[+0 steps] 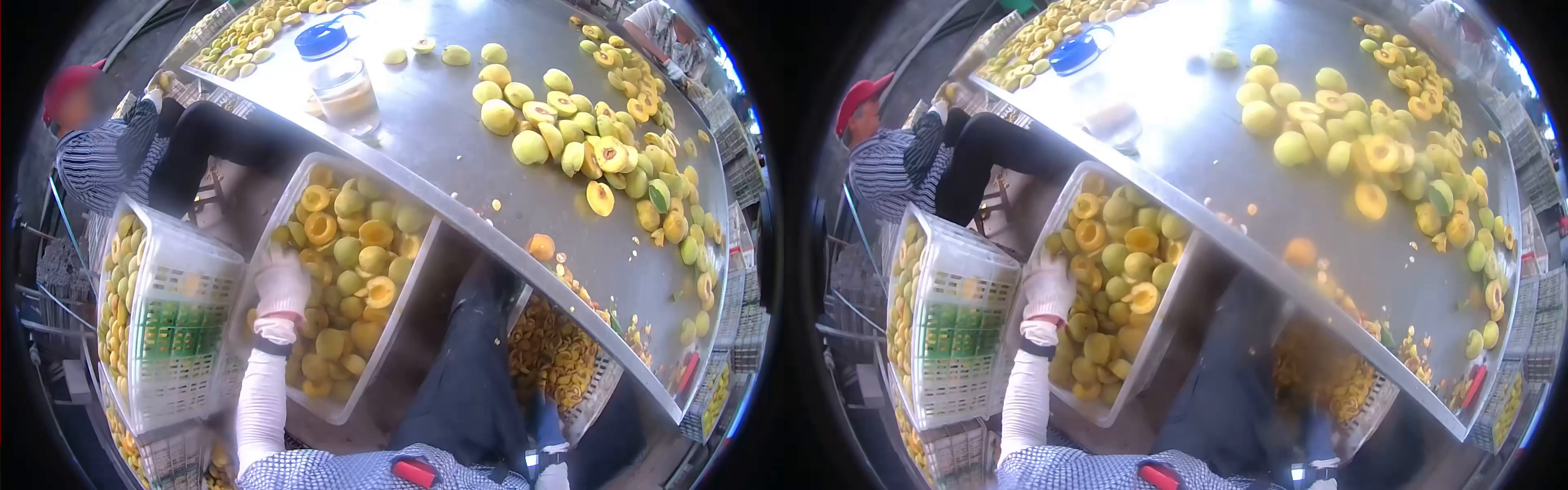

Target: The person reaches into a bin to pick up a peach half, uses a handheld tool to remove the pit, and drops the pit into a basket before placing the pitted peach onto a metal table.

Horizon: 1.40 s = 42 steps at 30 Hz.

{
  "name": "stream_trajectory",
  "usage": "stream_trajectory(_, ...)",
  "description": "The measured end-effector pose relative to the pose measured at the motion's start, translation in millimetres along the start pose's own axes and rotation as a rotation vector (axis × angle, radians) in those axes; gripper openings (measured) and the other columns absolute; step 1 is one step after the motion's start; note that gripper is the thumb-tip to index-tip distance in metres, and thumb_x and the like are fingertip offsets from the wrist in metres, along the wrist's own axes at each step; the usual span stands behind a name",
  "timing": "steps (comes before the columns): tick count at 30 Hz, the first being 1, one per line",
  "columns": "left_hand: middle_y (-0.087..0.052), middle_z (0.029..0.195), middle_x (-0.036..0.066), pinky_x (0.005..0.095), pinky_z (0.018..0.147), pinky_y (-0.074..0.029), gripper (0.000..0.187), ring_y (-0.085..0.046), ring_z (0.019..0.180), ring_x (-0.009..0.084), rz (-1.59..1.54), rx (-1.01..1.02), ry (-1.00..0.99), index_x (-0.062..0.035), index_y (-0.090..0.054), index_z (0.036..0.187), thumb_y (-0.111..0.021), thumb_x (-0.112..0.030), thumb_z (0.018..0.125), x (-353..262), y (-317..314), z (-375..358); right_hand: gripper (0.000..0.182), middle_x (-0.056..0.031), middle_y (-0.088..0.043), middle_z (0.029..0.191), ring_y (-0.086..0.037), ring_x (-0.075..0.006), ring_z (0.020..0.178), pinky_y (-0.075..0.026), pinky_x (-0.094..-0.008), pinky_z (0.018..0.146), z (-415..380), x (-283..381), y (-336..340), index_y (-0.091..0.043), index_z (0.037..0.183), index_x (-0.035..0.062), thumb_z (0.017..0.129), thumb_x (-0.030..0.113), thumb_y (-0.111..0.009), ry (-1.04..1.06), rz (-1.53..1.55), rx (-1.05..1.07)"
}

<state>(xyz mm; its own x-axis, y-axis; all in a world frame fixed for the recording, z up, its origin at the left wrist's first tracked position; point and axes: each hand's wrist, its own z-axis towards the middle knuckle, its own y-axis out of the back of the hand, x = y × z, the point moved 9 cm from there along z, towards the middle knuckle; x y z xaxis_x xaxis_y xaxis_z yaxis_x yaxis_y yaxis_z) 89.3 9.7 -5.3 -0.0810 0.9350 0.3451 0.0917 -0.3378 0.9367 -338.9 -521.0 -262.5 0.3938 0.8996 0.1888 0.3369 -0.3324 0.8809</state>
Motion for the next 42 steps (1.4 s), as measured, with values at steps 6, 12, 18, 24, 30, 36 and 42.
stream_trajectory(6, -0.044, 0.158, 0.021, 0.0565, 0.122, -0.029, 0.048, -0.038, 0.148, 0.0403, -0.454, -0.235, -0.262, -0.0165, -0.059, 0.142, -0.058, -0.036, 0.098, -116.8, -24.0, 95.6, 0.032, -0.0036, -0.062, 0.092, -0.059, -0.0153, 0.081, -0.047, -0.0279, 0.066, 6.7, 5.3, -4.4, -0.062, 0.124, 0.0060, 0.113, 0.032, -0.046, 0.242, -0.088, -0.214)
stream_trajectory(12, -0.044, 0.160, 0.018, 0.0626, 0.123, -0.020, 0.045, -0.031, 0.153, 0.0383, -0.244, -0.294, -0.127, -0.0218, -0.062, 0.139, -0.049, -0.046, 0.104, -92.2, -44.0, 147.7, 0.030, -0.0025, -0.060, 0.094, -0.057, -0.0134, 0.082, -0.047, -0.0266, 0.068, -2.5, 27.7, 6.4, -0.062, 0.126, 0.0063, 0.114, 0.028, -0.044, 0.408, -0.235, -0.181)
stream_trajectory(18, -0.047, 0.156, 0.019, 0.0616, 0.122, -0.023, 0.042, -0.034, 0.151, 0.0401, -0.248, -0.271, -0.156, -0.0198, -0.063, 0.136, -0.049, -0.042, 0.104, -83.0, -48.0, 157.7, 0.031, -0.0045, -0.061, 0.102, -0.059, -0.0145, 0.090, -0.048, -0.0286, 0.076, 4.0, 35.8, 14.8, -0.062, 0.128, 0.0060, 0.112, 0.027, -0.047, 0.352, -0.132, -0.099)
stream_trajectory(24, -0.056, 0.139, 0.029, 0.0613, 0.117, -0.032, 0.042, -0.048, 0.135, 0.0484, -0.602, -0.295, -0.402, -0.0034, -0.061, 0.131, -0.056, -0.031, 0.101, -183.1, -7.1, 65.2, 0.033, -0.0066, -0.063, 0.111, -0.060, -0.0156, 0.098, -0.049, -0.0307, 0.083, 7.2, 47.1, 17.5, -0.062, 0.130, 0.0056, 0.110, 0.027, -0.050, 0.409, -0.211, -0.076)
stream_trajectory(30, -0.054, 0.145, 0.025, 0.0588, 0.123, -0.023, 0.053, -0.043, 0.141, 0.0439, -0.319, -0.431, -0.297, 0.0013, -0.056, 0.139, -0.052, -0.026, 0.094, -230.4, -75.0, 77.4, 0.035, -0.0087, -0.065, 0.120, -0.062, -0.0167, 0.106, -0.050, -0.0327, 0.090, 16.0, 74.2, -1.2, -0.063, 0.133, 0.0053, 0.108, 0.027, -0.053, 0.629, -0.866, -0.111)
stream_trajectory(36, -0.046, 0.153, 0.025, 0.0598, 0.120, -0.026, 0.062, -0.039, 0.144, 0.0443, -0.589, -0.098, -0.270, -0.0051, -0.050, 0.148, -0.062, -0.039, 0.097, -155.4, 12.2, 15.6, 0.037, -0.0088, -0.066, 0.118, -0.063, -0.0193, 0.099, -0.051, -0.0330, 0.086, 2.3, 46.6, -49.8, -0.064, 0.133, 0.0061, 0.109, 0.031, -0.052, 0.706, -1.747, -0.359)
stream_trajectory(42, -0.038, 0.162, 0.026, 0.0553, 0.126, -0.019, 0.071, -0.031, 0.152, 0.0429, -0.865, 0.052, -0.293, -0.0062, -0.049, 0.151, -0.059, -0.053, 0.098, -115.7, -26.5, 27.3, 0.029, -0.0086, -0.066, 0.107, -0.062, -0.0208, 0.095, -0.051, -0.0312, 0.082, 3.8, 81.3, 39.9, -0.067, 0.123, 0.0068, 0.109, 0.027, -0.052, 0.554, -0.414, -0.193)
